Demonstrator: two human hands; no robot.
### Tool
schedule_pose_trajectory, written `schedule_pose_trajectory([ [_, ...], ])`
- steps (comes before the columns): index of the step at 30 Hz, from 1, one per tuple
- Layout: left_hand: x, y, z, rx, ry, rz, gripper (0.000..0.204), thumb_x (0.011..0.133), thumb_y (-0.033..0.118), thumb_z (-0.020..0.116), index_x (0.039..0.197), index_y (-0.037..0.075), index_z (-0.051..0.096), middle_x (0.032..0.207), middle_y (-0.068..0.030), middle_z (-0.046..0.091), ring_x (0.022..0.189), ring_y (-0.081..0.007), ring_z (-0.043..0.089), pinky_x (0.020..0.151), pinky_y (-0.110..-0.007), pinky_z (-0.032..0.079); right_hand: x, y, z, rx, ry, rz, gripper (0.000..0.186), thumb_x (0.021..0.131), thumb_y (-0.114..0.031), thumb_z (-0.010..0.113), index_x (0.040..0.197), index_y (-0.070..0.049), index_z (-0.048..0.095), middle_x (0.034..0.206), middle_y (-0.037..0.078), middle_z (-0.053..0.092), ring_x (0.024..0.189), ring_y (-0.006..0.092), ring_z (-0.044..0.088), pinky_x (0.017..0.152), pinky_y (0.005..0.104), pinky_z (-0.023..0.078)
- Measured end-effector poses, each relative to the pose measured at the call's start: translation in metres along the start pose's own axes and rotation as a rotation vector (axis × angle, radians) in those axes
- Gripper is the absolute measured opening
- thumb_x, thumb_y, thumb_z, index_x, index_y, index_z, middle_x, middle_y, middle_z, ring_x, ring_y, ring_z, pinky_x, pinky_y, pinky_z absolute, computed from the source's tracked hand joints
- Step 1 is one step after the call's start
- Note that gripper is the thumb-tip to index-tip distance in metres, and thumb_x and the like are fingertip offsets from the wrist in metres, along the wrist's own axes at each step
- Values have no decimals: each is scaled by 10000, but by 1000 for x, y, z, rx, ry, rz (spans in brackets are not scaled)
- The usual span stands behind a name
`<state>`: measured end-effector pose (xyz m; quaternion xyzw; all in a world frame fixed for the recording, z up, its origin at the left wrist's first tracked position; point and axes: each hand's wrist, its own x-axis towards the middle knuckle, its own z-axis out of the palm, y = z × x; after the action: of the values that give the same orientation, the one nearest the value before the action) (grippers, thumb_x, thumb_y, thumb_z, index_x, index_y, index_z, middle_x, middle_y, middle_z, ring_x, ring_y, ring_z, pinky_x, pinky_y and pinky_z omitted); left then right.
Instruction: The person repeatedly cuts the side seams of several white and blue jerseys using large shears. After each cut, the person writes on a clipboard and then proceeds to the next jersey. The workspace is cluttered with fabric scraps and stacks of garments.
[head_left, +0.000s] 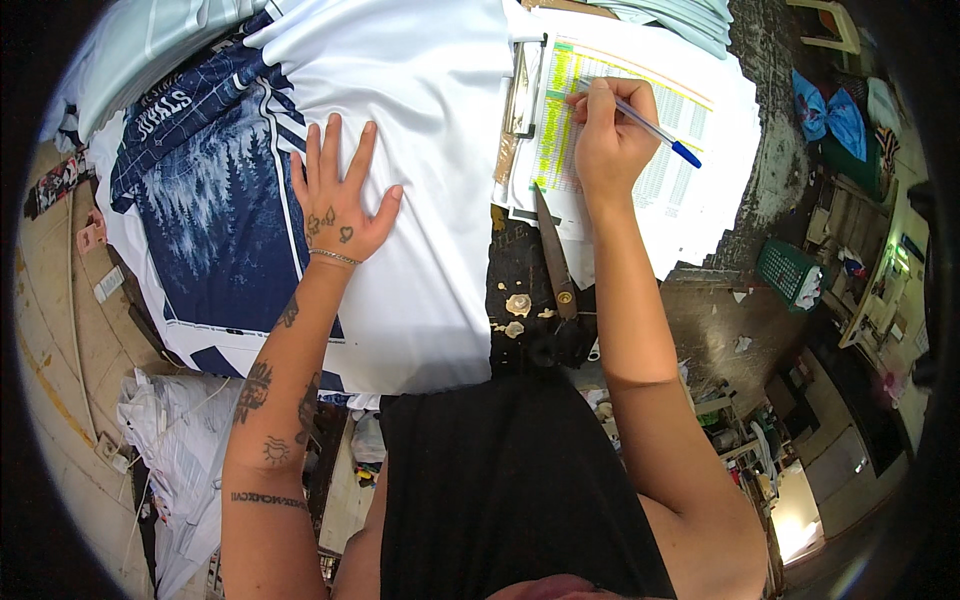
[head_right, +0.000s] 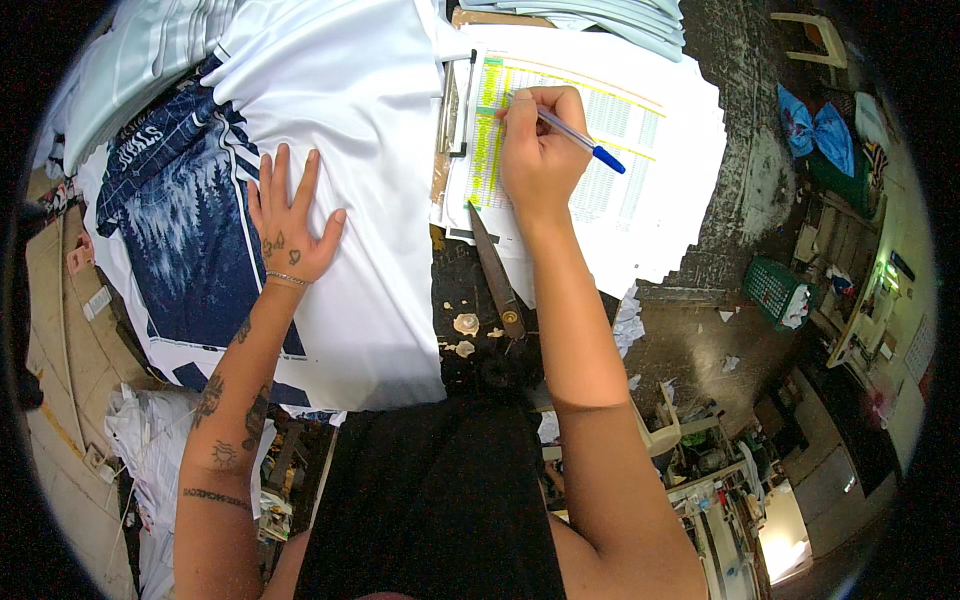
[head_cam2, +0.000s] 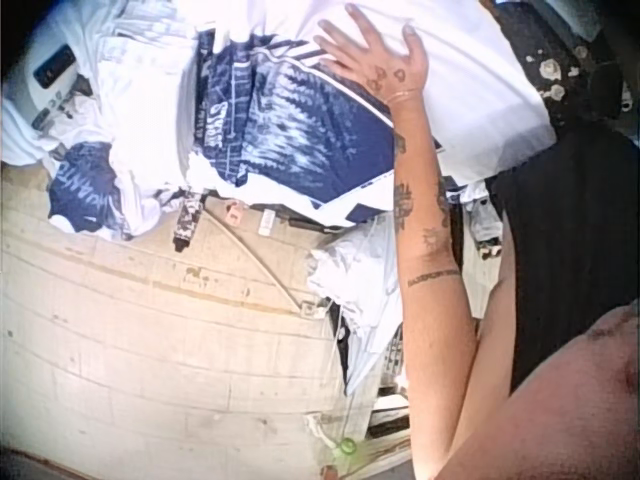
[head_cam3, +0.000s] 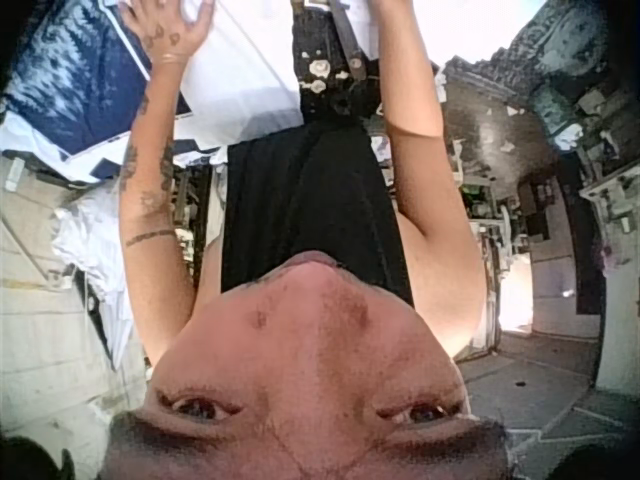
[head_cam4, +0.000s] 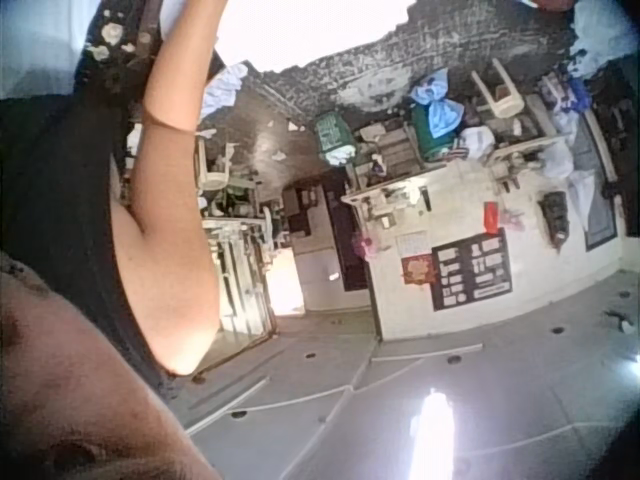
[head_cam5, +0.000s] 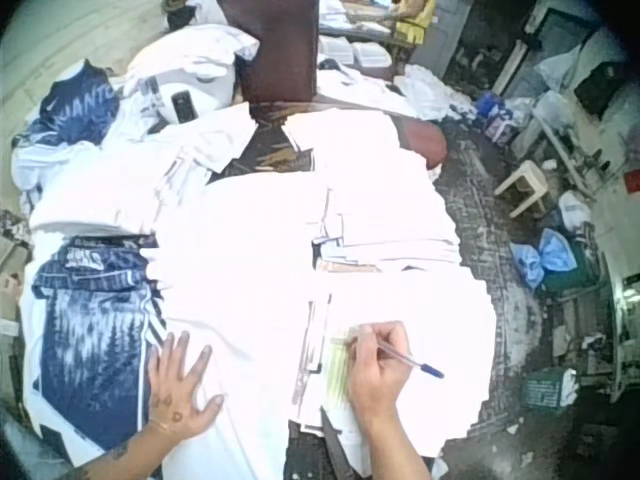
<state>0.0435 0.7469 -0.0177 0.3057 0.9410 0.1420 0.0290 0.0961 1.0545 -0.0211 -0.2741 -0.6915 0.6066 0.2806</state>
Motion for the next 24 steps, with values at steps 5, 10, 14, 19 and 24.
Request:
schedule_pose_trajectory([
  [5,0,-1,0,-1,2,8,814,867,475,719,1609,228,492,1706,-208,305,1565,-475,254,1239,-680,126,0,6,-3,-36,-33,-44,130,1018,-64,630,905,-5,608,714,71,652,701,166,685,675,297,546],
  [10,-1,0,0,-1,11,9,819,859,459,729,1608,230,491,1706,-209,305,1559,-479,261,1238,-682,129,2,8,-1,-44,-26,-80,174,1033,-132,647,942,16,640,750,76,700,648,99,592,595,276,475],
  [14,0,1,1,4,10,9,818,860,457,727,1608,228,491,1707,-206,304,1560,-473,259,1239,-680,122,4,5,3,-103,-38,-115,184,1059,-170,647,1007,5,664,822,89,744,671,105,623,620,271,498],
  [19,-1,0,1,-8,3,6,815,863,457,723,1608,223,491,1710,-201,298,1570,-463,239,1242,-675,110,4,0,6,-191,-29,-168,201,1068,-201,638,1045,-6,679,900,103,789,707,105,665,652,266,524],
  [24,-1,0,1,-2,6,5,812,866,460,720,1609,227,489,1708,-198,301,1574,-461,233,1244,-673,108,7,-10,2,-266,-75,-43,210,1061,-221,633,1059,-16,678,905,119,795,717,112,692,664,274,538],
])
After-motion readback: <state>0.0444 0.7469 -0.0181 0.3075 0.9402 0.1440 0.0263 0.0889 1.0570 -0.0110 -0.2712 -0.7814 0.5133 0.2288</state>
